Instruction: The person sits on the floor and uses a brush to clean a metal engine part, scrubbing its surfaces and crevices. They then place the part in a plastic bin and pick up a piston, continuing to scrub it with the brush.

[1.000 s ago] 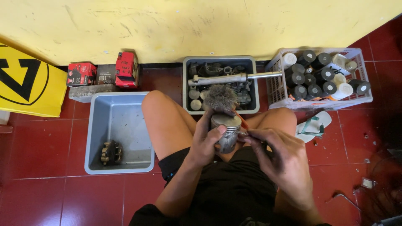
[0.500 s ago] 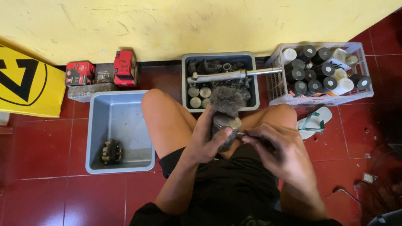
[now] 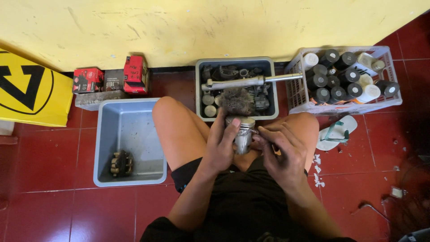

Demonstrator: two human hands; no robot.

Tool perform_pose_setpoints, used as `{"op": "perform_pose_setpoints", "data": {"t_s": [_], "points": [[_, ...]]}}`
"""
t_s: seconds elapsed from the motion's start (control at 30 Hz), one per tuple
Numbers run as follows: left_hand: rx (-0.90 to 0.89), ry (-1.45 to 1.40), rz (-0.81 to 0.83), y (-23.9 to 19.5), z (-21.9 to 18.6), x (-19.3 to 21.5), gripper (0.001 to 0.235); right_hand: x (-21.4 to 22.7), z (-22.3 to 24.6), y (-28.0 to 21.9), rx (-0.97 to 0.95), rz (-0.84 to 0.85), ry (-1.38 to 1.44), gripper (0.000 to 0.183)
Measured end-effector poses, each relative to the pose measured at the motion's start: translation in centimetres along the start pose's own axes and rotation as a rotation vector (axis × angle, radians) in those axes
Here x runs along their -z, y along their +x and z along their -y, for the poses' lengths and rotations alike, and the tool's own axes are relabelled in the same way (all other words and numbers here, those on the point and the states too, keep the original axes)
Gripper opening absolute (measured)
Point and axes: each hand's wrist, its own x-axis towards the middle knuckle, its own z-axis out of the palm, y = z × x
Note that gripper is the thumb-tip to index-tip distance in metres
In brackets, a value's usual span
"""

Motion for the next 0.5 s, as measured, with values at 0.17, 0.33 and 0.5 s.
{"op": "perform_pose_setpoints", "data": {"t_s": [0.17, 0.33, 0.5], "points": [[0.063, -0.019, 0.022, -0.1, 1.0, 0.3, 0.060, 0.0, 0.1, 0.1, 0.026, 0.001, -0.018, 0.012], [0.075, 0.023, 0.019, 0.0, -1.0, -0.4, 0.051, 0.5, 1.2, 0.4, 0.008, 0.032, -0.058, 0.013], [-0.044, 0.166, 0.028, 0.6, -2.4, -1.0, 0.048, 0.9, 1.7, 0.0, -0.049, 0.059, -0.134, 0.013]]}}
